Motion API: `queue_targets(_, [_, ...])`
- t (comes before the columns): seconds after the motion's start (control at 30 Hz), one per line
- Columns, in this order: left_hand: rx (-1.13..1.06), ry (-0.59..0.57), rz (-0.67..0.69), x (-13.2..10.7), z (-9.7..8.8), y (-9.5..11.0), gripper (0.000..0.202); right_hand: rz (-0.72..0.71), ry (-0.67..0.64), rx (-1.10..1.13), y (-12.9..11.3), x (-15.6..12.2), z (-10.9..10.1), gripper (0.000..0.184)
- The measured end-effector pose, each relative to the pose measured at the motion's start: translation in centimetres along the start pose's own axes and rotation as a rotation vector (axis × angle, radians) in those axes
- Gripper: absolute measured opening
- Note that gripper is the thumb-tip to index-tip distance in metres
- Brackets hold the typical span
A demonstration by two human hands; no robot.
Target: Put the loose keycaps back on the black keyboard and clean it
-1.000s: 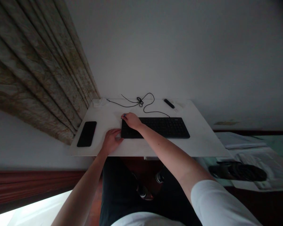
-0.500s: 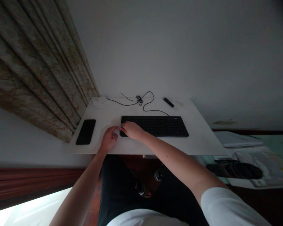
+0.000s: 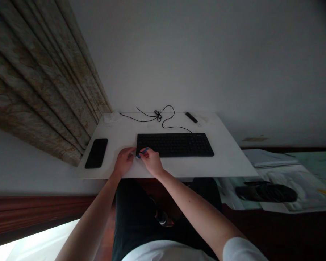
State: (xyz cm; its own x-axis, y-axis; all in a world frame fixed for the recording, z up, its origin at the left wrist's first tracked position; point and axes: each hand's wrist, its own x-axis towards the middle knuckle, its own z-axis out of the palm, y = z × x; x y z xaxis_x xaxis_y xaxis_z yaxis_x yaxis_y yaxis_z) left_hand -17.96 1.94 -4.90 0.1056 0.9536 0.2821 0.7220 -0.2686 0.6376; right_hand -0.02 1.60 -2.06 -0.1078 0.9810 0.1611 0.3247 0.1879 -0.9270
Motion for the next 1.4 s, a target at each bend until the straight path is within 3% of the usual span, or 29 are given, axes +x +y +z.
queue_targets(0.23, [0.008,-0.023,0.056,0.0,-0.3,0.8,0.04,0.048,0.135,-0.034,0.7,-1.4,0.7,0.012])
queue_targets(0.63, [0.138,-0.023,0.08,-0.1,0.0,1.5,0.035,0.054,0.247,-0.1,3.0,-3.1,-4.2,0.016])
queue_targets(0.93, [0.2,-0.029,0.096,-0.3,0.1,1.5,0.042,0.043,0.367,-0.1,4.9,-4.5,-10.0,0.019])
queue_targets(1.4, [0.217,-0.016,0.104,-0.3,0.1,2.0,0.042,0.039,0.501,-0.364,9.0,-6.8,-22.3,0.029])
